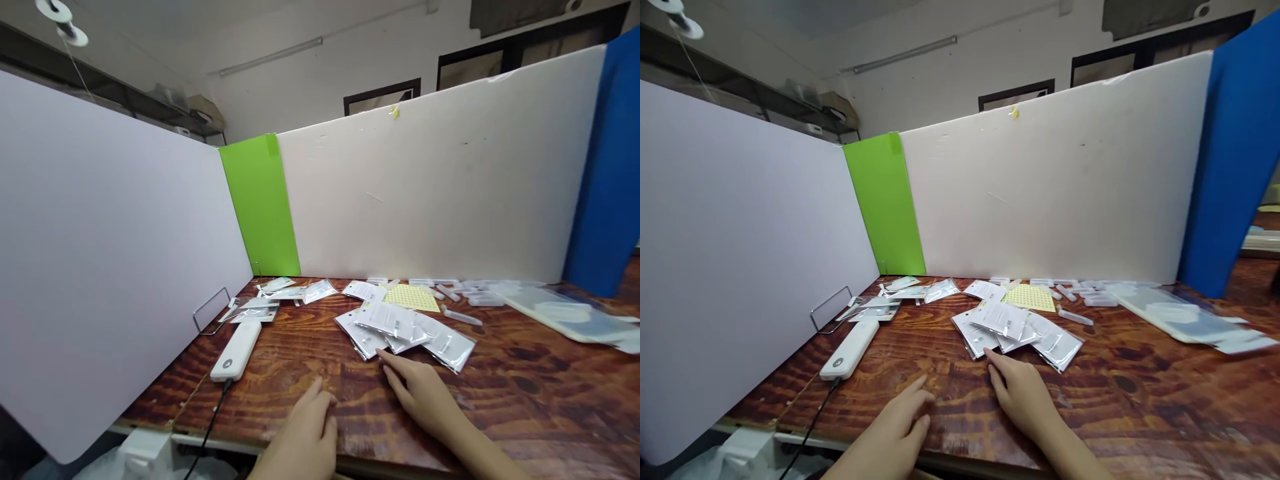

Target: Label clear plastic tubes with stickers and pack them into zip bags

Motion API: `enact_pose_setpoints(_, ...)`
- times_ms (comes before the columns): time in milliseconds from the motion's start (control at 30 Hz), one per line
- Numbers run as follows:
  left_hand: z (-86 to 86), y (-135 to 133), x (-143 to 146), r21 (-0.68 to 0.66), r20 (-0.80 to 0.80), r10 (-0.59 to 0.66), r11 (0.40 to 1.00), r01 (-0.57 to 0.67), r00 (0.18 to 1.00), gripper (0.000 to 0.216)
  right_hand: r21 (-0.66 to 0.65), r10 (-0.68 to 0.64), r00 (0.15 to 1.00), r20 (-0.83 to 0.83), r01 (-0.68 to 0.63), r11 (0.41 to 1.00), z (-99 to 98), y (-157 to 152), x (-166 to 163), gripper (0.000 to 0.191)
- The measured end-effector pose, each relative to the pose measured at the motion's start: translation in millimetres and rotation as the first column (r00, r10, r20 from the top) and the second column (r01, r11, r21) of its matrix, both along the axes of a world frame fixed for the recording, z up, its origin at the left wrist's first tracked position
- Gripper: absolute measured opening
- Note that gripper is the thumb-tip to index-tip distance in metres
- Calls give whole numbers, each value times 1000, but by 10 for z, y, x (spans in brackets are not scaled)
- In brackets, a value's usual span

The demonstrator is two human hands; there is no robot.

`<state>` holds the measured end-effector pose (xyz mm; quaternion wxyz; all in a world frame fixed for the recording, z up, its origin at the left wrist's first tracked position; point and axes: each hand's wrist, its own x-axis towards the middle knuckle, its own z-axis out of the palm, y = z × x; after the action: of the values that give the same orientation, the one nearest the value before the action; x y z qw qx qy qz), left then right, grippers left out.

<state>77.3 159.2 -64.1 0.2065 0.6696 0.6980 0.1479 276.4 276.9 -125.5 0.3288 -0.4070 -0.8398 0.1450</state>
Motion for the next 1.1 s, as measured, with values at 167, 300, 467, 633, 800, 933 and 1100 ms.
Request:
enact_pose_setpoints(167, -31, 626, -301, 186, -566, 160, 981, -64, 809, 38, 3, 22, 999, 42, -22, 1000, -21, 60, 8, 44)
enact_pose_setpoints(300, 1, 1214, -750, 316, -695, 298, 944, -94, 654, 45, -34, 36, 999, 28, -35, 999, 5, 75, -7, 43)
enact_pose_setpoints(467, 60, 1792, -1193, 288, -778, 196, 956, 62, 597, 32, -92, 20, 1000, -23, -22, 996, -34, 145, -7, 43)
enact_pose_setpoints(633, -117, 2137, -1291, 255, -804, 141, 959, 121, 578, 29, -124, -29, 992, -124, 14, 992, -280, 313, -5, 43)
enact_pose_setpoints(800, -176, 2158, -1177, 290, -846, 159, 938, 190, 508, 26, -192, -53, 976, -212, 12, 981, -327, 356, 4, 43)
enact_pose_setpoints(933, -40, 1923, -1156, 319, -882, 169, 901, 294, 440, 31, -251, -63, 982, -180, 16, 968, -155, 277, 23, 45)
enact_pose_setpoints(1100, 190, 1386, -1187, 358, -913, 197, 806, 472, 356, 44, -216, -21, 990, -140, -10, 976, -18, 179, 21, 47)
